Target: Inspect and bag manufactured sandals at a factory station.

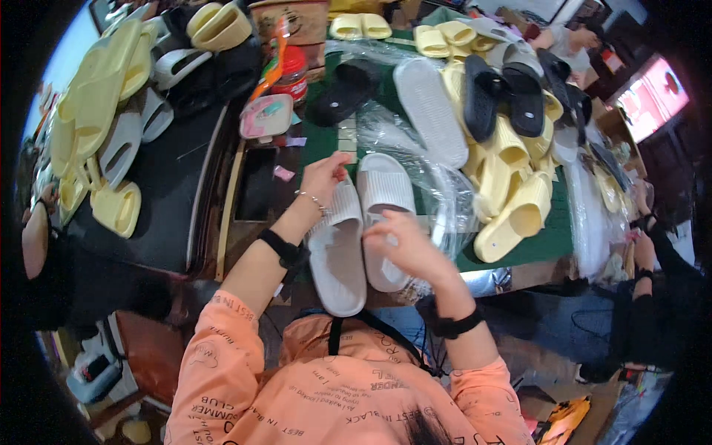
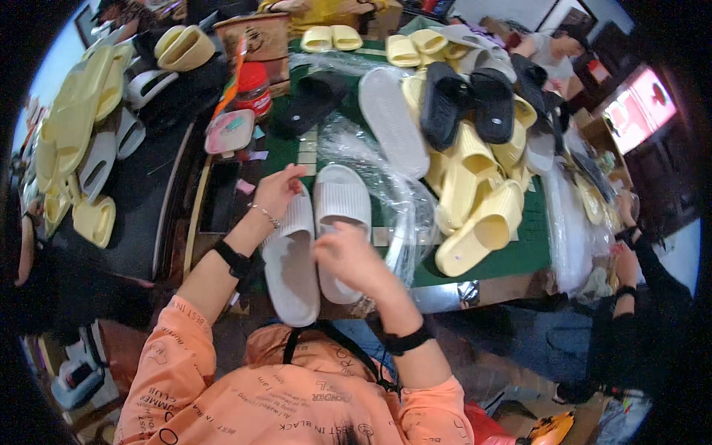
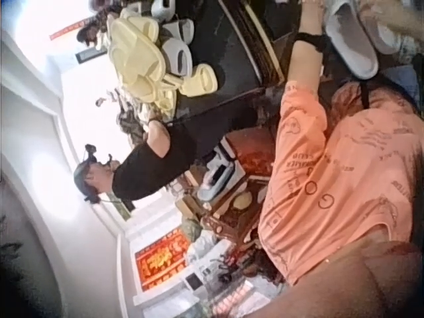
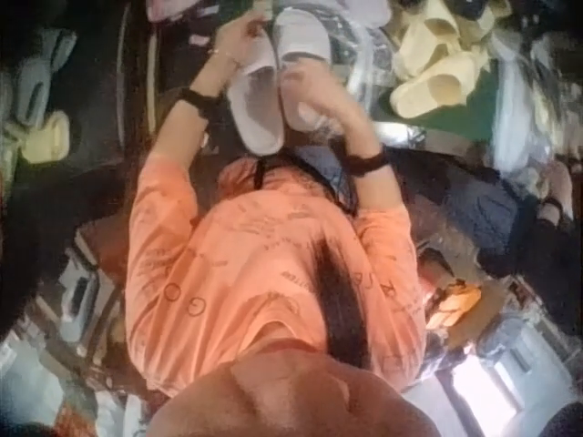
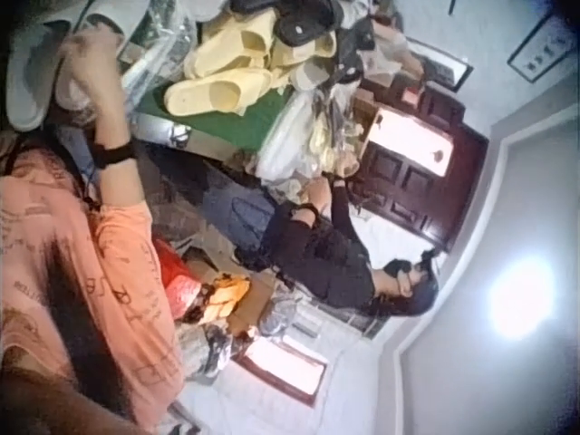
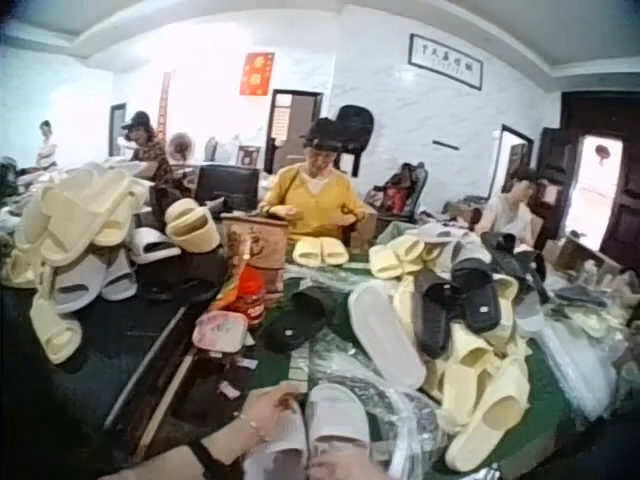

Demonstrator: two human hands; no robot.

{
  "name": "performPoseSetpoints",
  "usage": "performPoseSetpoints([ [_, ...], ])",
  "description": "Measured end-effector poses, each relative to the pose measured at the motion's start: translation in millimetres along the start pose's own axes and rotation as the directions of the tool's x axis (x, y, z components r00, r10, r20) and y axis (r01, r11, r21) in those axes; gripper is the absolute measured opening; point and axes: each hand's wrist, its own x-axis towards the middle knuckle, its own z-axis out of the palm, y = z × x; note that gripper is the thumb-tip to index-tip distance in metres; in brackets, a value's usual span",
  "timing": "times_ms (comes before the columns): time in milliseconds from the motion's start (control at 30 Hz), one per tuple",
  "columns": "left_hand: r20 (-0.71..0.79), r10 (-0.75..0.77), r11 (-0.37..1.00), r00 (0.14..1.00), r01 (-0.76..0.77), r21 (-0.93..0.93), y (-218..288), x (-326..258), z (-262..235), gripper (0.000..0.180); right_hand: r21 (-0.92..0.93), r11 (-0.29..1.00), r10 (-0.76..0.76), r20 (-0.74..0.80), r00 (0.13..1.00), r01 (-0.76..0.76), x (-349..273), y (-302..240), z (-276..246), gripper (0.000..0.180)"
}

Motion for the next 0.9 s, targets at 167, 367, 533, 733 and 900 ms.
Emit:
performPoseSetpoints([
  [167,-0.182,0.134,0.965,0.974,-0.087,0.247,16.3,-1.6,4.1,0.038,-0.202,0.978,-0.078,-0.149,0.986,0.046,23.5,-2.8,67.3,0.038],
  [367,-0.083,0.493,0.854,0.866,-0.463,0.237,99.9,-59.2,21.6,0.031,-0.246,0.905,-0.426,-0.516,0.743,0.348,-5.9,-28.3,29.1,0.027],
  [533,-0.049,0.764,0.544,0.643,-0.602,0.584,134.6,-81.7,-9.2,0.021,-0.623,0.779,-0.433,-0.62,0.654,-0.074,-92.7,45.3,-135.0,0.024],
  [733,-0.27,0.773,0.587,0.574,-0.488,0.646,139.3,-108.9,-82.7,0.014,0.541,0.813,0.381,-0.774,0.505,0.217,-145.0,182.9,-252.3,0.044],
  [900,-0.451,0.82,0.57,0.352,-0.432,0.699,173.4,-118.0,-137.9,0.016,0.404,0.915,0.349,-0.811,0.469,0.019,-145.0,197.8,-245.6,0.041],
])
